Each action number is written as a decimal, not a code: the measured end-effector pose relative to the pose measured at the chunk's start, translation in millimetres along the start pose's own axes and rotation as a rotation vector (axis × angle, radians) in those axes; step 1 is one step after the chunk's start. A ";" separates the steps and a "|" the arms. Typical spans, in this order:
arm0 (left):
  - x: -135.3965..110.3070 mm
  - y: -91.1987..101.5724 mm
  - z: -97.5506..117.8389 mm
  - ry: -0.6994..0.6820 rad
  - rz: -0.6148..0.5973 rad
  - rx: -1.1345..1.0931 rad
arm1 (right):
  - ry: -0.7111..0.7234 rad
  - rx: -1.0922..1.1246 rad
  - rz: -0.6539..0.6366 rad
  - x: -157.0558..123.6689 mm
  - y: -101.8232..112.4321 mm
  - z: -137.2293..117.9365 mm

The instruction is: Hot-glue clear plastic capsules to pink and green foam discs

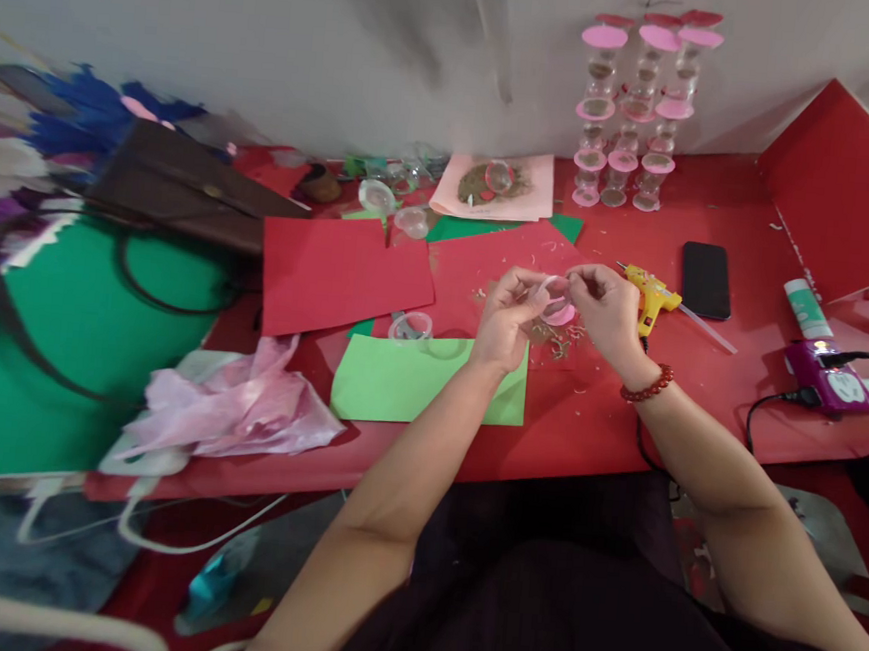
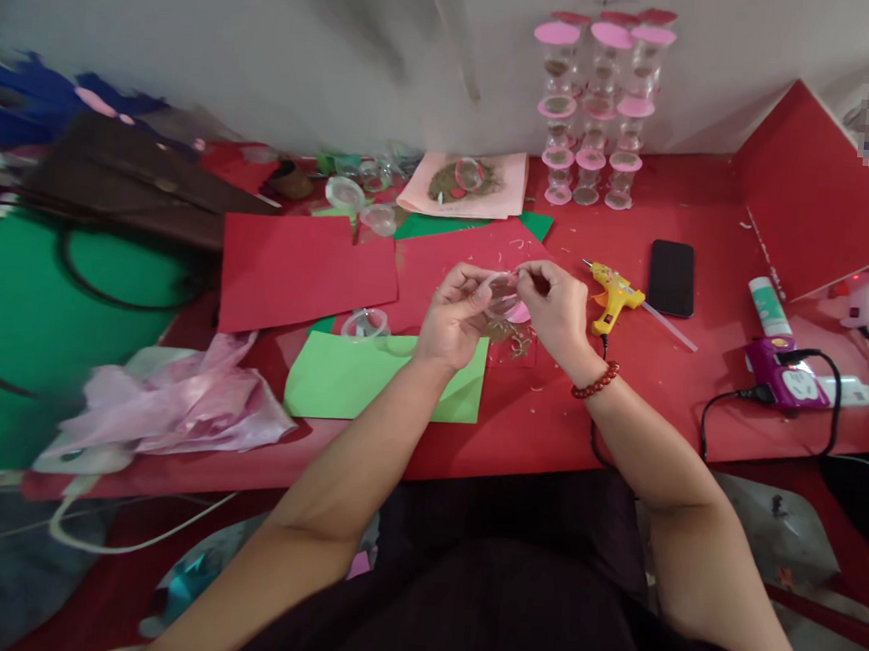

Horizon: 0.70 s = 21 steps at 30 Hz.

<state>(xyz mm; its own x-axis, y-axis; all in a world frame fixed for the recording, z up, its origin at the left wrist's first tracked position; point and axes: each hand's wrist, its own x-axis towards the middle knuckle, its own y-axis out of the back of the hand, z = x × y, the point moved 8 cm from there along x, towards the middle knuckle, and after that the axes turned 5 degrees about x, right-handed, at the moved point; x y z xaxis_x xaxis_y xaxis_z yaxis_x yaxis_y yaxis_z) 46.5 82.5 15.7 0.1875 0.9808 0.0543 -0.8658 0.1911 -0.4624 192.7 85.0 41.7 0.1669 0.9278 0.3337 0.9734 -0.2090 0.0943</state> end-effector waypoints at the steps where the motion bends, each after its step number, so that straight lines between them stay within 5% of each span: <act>1: 0.1 -0.5 0.8 -0.011 -0.008 -0.006 | -0.031 0.039 0.000 0.7 -0.3 3.6; 14: 0.9 8.4 9.5 -0.047 0.101 -0.056 | -0.006 0.252 0.128 -0.6 7.0 2.3; 21: 1.4 5.6 11.1 -0.063 0.082 -0.043 | -0.081 0.217 0.044 2.0 0.9 11.7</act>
<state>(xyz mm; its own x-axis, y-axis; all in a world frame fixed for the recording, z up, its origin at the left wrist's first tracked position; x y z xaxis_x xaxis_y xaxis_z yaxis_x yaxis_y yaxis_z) 36.7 85.4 23.0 0.0860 0.9939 0.0694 -0.8564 0.1093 -0.5047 195.7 90.3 31.5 0.2133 0.9429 0.2559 0.9745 -0.1864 -0.1253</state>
